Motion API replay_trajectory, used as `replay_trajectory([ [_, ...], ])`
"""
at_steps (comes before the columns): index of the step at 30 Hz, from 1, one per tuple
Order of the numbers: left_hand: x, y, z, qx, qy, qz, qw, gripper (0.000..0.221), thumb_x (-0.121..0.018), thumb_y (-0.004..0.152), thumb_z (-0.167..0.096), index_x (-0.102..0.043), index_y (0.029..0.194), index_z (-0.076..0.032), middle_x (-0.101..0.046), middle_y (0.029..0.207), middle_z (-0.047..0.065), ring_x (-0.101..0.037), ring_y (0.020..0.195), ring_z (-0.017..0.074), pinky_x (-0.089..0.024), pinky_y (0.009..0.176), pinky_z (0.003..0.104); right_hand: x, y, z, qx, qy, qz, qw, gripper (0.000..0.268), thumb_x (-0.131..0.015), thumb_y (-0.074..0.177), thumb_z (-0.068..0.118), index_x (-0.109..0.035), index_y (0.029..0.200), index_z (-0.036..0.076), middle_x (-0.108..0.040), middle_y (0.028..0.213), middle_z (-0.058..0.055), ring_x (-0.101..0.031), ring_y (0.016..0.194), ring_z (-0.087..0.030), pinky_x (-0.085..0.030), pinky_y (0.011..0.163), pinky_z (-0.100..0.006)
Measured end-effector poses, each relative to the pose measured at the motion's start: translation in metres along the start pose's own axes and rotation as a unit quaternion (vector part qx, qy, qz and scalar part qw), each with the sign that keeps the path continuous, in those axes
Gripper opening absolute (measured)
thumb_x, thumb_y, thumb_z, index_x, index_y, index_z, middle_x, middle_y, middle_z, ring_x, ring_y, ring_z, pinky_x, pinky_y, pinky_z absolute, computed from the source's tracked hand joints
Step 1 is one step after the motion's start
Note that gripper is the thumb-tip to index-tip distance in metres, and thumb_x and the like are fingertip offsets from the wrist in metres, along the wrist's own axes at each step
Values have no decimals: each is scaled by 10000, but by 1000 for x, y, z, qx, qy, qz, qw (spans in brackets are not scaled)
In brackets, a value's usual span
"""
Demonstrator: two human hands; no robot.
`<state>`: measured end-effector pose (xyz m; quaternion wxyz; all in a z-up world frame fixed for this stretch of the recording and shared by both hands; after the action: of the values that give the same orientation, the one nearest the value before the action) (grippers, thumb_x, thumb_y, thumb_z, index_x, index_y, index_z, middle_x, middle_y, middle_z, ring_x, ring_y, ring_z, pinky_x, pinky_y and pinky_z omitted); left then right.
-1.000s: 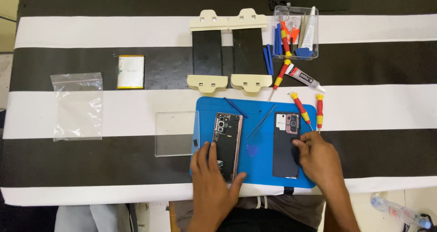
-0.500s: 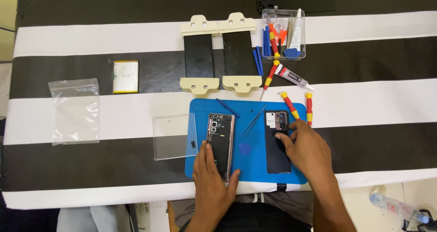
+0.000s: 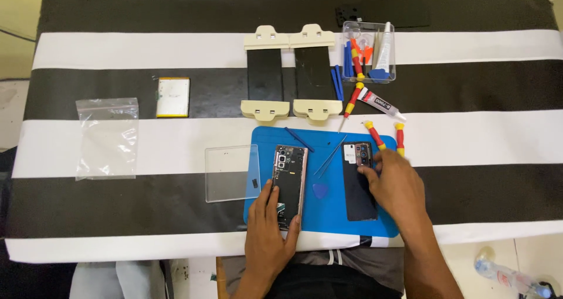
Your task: Repairing a smartphone by prying and disconnecting internal components using a small tool
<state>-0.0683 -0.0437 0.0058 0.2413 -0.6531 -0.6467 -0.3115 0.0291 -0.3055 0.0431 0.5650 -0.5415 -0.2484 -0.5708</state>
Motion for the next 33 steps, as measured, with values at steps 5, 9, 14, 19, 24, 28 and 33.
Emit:
replay_trajectory([
  [5, 1, 2, -3, -5, -11, -17, 1000, 640, -626, 953, -338, -425, 1489, -51, -388, 1611, 166, -486, 1342, 396, -445, 1052, 535, -1, 19, 35, 237, 34, -87, 967, 281, -727, 937, 295, -681, 1135, 102, -684, 1035, -101, -623, 1009, -295, -506, 850, -441],
  [9, 4, 5, -10, -33, 20, -57, 998, 611, -630, 947, -324, -461, 1459, -34, -426, 1582, 191, -561, 1194, 382, -509, 954, 491, -12, 39, 68, 289, 19, 32, 957, 313, -647, 976, 337, -660, 1215, 135, -646, 1176, -71, -580, 1146, -275, -548, 822, -452],
  [14, 2, 5, -9, -18, 27, -47, 998, 617, -615, 941, -340, -463, 1459, -42, -422, 1586, 189, -561, 1170, 377, -504, 943, 493, -33, 54, 75, 312, -25, 56, 948, 396, -567, 1010, 333, -612, 1344, 126, -635, 1271, -108, -568, 1216, -301, -534, 915, -476],
  [19, -2, 3, -5, -39, 47, -63, 996, 611, -618, 961, -347, -486, 1463, -25, -444, 1571, 205, -586, 1110, 378, -522, 900, 471, -34, 59, 71, 349, -69, 81, 931, 422, -623, 989, 333, -589, 1350, 117, -594, 1248, -128, -575, 1158, -315, -491, 985, -483],
  [24, 1, 5, -6, -32, -11, -67, 997, 519, -606, 987, -274, -529, 1427, -10, -480, 1544, 206, -602, 1154, 394, -535, 898, 496, -42, 68, 64, 376, -37, 87, 922, 372, -599, 1000, 303, -597, 1319, 112, -594, 1207, -117, -565, 1141, -297, -478, 979, -463],
  [28, 13, 18, -5, -5, -88, -72, 994, 394, -570, 980, -156, -611, 1354, -41, -668, 1369, 135, -648, 1235, 304, -518, 1045, 435, -44, 63, 62, 418, 2, 25, 908, 276, -580, 1007, 238, -638, 1235, 92, -612, 1127, -122, -579, 1048, -290, -481, 925, -460],
  [33, 22, 41, 7, -21, -129, -39, 991, 321, -518, 1009, -51, -606, 1317, -20, -708, 1142, 133, -705, 1039, 276, -578, 876, 388, -45, 60, 60, 427, 15, -2, 904, 200, -587, 1011, 178, -653, 1176, 86, -615, 1069, -109, -588, 997, -289, -485, 900, -456],
])
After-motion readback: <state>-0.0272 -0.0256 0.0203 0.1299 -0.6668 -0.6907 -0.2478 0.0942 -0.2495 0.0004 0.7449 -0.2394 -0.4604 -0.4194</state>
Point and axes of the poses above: each hand's wrist, its own y-axis towards the middle knuckle, its own x-axis out of the back of the hand, z = x × y, the point moved 1 cm from there along y, towards the middle knuckle
